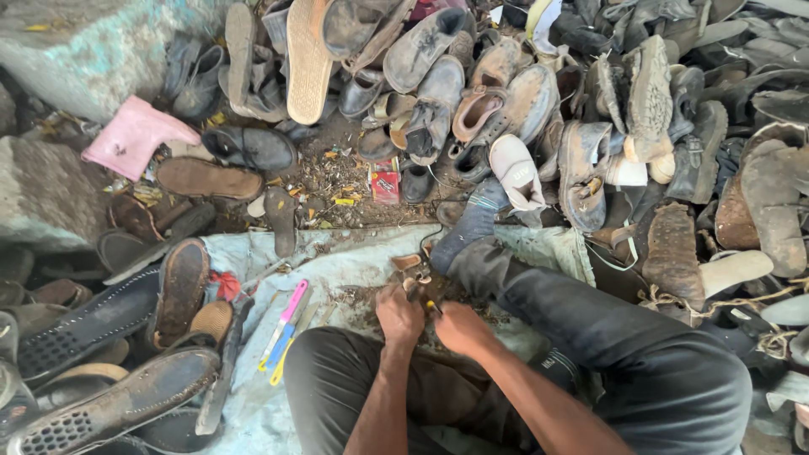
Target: The person is using a small tool to pry apart and repair old shoes while sitting amidst a large pile of footwear. They handle different shoes one at a time, turning them over and applying the tool to the soles.
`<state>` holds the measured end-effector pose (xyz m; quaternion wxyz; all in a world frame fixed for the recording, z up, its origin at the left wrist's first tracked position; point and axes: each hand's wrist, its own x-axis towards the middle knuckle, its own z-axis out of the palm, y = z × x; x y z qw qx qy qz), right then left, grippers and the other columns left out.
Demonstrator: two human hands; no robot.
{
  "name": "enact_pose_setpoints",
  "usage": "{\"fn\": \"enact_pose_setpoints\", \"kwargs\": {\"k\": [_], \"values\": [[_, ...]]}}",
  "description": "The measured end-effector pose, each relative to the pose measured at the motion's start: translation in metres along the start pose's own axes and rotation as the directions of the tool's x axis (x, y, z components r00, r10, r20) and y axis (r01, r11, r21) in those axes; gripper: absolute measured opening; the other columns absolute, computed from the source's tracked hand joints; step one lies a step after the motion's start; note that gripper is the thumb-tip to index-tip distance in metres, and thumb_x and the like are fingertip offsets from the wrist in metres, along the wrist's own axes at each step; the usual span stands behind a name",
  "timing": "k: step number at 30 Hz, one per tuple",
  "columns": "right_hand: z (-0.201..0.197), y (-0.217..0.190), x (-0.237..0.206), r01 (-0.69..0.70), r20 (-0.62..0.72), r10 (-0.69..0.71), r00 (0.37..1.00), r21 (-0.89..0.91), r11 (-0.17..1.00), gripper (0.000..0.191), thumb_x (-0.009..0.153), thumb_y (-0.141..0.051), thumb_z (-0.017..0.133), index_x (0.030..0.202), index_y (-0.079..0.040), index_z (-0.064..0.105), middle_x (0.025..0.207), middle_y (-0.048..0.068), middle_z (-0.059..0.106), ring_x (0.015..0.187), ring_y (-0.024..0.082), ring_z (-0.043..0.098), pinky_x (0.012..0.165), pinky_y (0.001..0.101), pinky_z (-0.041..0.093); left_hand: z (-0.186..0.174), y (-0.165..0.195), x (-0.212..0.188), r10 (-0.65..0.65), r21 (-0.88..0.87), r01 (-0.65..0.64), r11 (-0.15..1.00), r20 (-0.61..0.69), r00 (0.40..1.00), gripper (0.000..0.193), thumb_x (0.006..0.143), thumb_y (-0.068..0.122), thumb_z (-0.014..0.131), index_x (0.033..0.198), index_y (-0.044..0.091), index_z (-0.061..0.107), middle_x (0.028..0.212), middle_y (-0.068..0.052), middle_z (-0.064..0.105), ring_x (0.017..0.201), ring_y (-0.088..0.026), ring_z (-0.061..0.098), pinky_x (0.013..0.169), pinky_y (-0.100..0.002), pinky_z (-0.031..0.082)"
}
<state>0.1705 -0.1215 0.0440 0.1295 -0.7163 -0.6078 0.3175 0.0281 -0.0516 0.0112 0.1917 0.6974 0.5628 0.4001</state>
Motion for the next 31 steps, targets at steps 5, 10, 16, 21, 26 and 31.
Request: {"fn": "enact_pose_setpoints", "kwargs": {"k": [5,10,16,21,26,31], "values": [[-0.003,0.005,0.0,0.095,0.026,-0.094,0.995,-0.022,0.995,0.032,0.098,-0.03,0.053,0.093,0.0,0.065,0.09,0.028,0.069,0.085,0.048,0.066,0.076,0.0576,0.048,-0.003,0.015,0.009,-0.179,-0.126,0.167,0.978,-0.088,0.98,0.019,0.08,0.017,0.078,0.095,0.005,0.076,0.094,-0.018,0.073,0.089,-0.043,0.067,0.082,-0.05,0.053],[-0.01,0.008,-0.003,-0.107,0.181,0.098,0.979,0.044,0.993,0.036,0.101,-0.03,0.053,0.092,0.001,0.067,0.086,0.029,0.066,0.084,0.047,0.067,0.075,0.0556,0.049,-0.001,0.012,-0.002,0.028,-0.023,-0.031,0.999,-0.1,0.995,0.023,0.08,0.017,0.077,0.098,0.002,0.076,0.1,-0.02,0.074,0.092,-0.043,0.066,0.082,-0.052,0.052],[0.013,0.015,-0.012,0.218,0.069,-0.221,0.973,0.051,0.975,0.03,0.099,-0.023,0.053,0.088,0.004,0.064,0.081,0.027,0.064,0.082,0.043,0.065,0.076,0.0515,0.048,0.003,0.007,0.0,-0.299,-0.112,0.283,0.953,-0.177,0.938,0.025,0.084,0.027,0.079,0.087,0.003,0.076,0.08,-0.017,0.073,0.076,-0.038,0.07,0.069,-0.046,0.055],[-0.016,0.028,-0.079,-0.213,0.094,0.197,0.976,0.198,0.957,0.034,0.096,-0.037,0.062,0.096,-0.003,0.064,0.081,0.024,0.067,0.079,0.044,0.066,0.073,0.0505,0.048,-0.002,0.006,-0.004,-0.569,-0.401,0.498,0.769,-0.073,0.819,0.023,0.082,0.027,0.071,0.094,0.009,0.077,0.072,-0.012,0.076,0.066,-0.031,0.074,0.063,-0.043,0.057],[-0.029,0.0,-0.03,0.17,-0.178,-0.147,0.973,0.124,0.978,0.036,0.094,-0.029,0.062,0.121,-0.006,0.069,0.093,0.026,0.069,0.082,0.049,0.062,0.066,0.0545,0.048,-0.003,0.011,0.002,-0.317,-0.23,0.272,0.935,-0.189,0.93,0.02,0.086,0.025,0.074,0.09,0.005,0.077,0.08,-0.015,0.073,0.072,-0.036,0.071,0.067,-0.045,0.054],[0.001,-0.01,0.017,0.04,0.103,-0.048,0.994,0.076,0.996,0.04,0.101,-0.026,0.057,0.138,-0.012,0.061,0.105,0.028,0.071,0.093,0.044,0.067,0.08,0.0531,0.051,0.003,-0.007,-0.006,-0.15,-0.039,0.145,0.989,-0.201,0.968,0.021,0.083,0.021,0.081,0.09,0.002,0.075,0.089,-0.021,0.071,0.089,-0.044,0.066,0.081,-0.052,0.051]]}}
